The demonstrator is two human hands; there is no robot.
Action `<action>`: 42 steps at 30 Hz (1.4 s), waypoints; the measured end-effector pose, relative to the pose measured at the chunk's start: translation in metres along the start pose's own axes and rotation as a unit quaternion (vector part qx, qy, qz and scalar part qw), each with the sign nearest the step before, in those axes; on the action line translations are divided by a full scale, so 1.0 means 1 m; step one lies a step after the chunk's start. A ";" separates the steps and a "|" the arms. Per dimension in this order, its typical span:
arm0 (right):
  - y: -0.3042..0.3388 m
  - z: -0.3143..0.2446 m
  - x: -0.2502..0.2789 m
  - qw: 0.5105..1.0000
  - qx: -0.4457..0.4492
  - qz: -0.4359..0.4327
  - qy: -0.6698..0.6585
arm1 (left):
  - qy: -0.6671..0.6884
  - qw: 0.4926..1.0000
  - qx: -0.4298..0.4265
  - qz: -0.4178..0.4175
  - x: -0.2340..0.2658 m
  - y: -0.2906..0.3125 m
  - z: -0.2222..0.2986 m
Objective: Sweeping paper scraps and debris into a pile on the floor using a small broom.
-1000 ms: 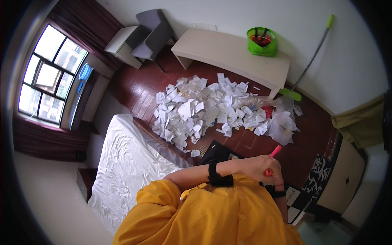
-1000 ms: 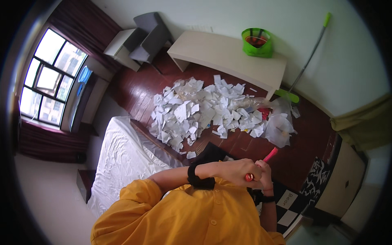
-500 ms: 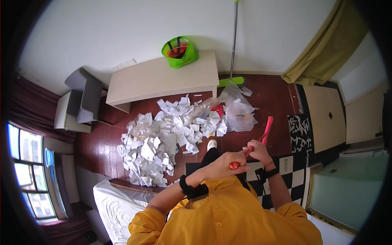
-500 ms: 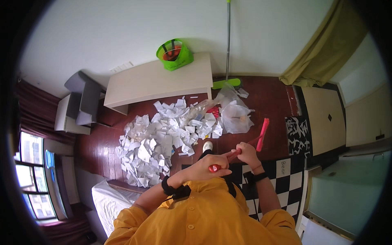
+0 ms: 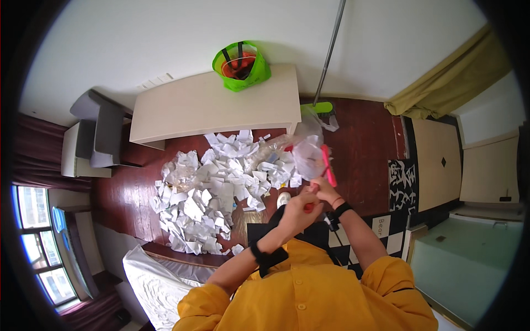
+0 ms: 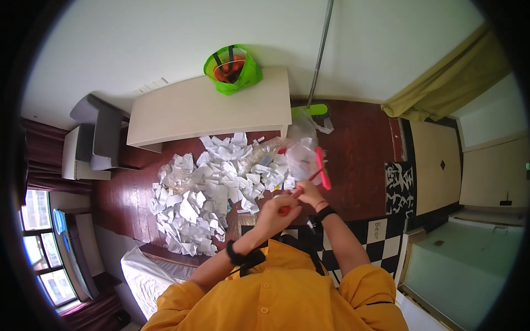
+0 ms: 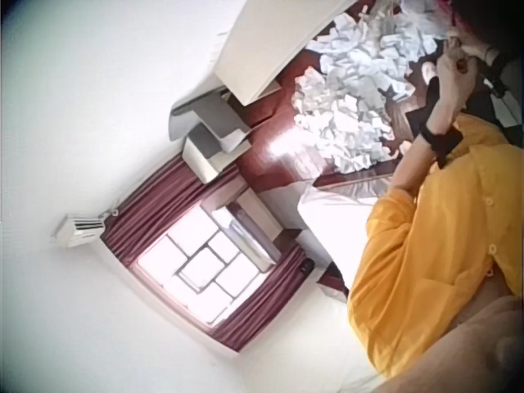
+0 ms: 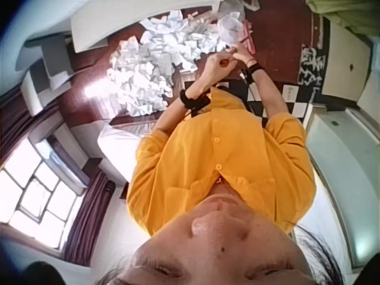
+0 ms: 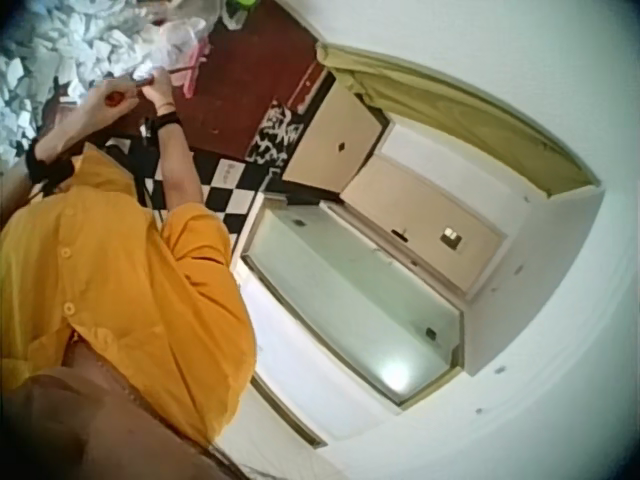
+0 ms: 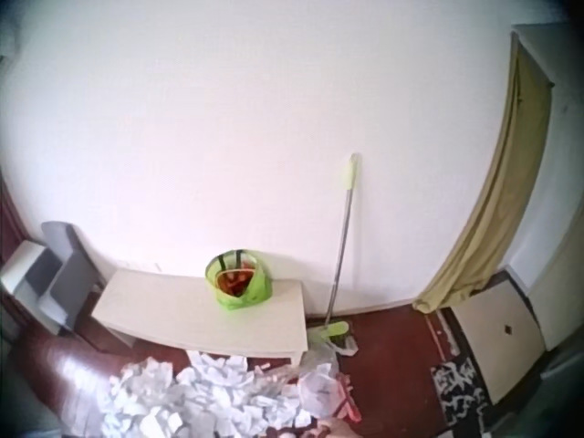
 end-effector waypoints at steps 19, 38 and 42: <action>0.032 -0.176 0.099 0.964 0.073 -0.245 0.071 | 0.190 0.942 -0.174 -0.216 0.058 -0.066 0.129; -0.112 0.039 0.134 0.976 0.158 -0.102 0.110 | -0.177 0.976 -0.117 -0.054 -0.107 -0.137 0.028; -0.091 0.025 0.104 0.962 0.192 -0.165 0.102 | -0.172 0.984 -0.042 -0.003 -0.103 -0.119 0.042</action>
Point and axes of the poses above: each hand's wrist, its own y-axis away from the middle knuckle, its own x-axis out of the back of the hand, z = x × y, the point moved 4 cm from there along -y, towards the middle knuckle, and after that the axes turned 11 degrees about -x, right-handed, at the moved point
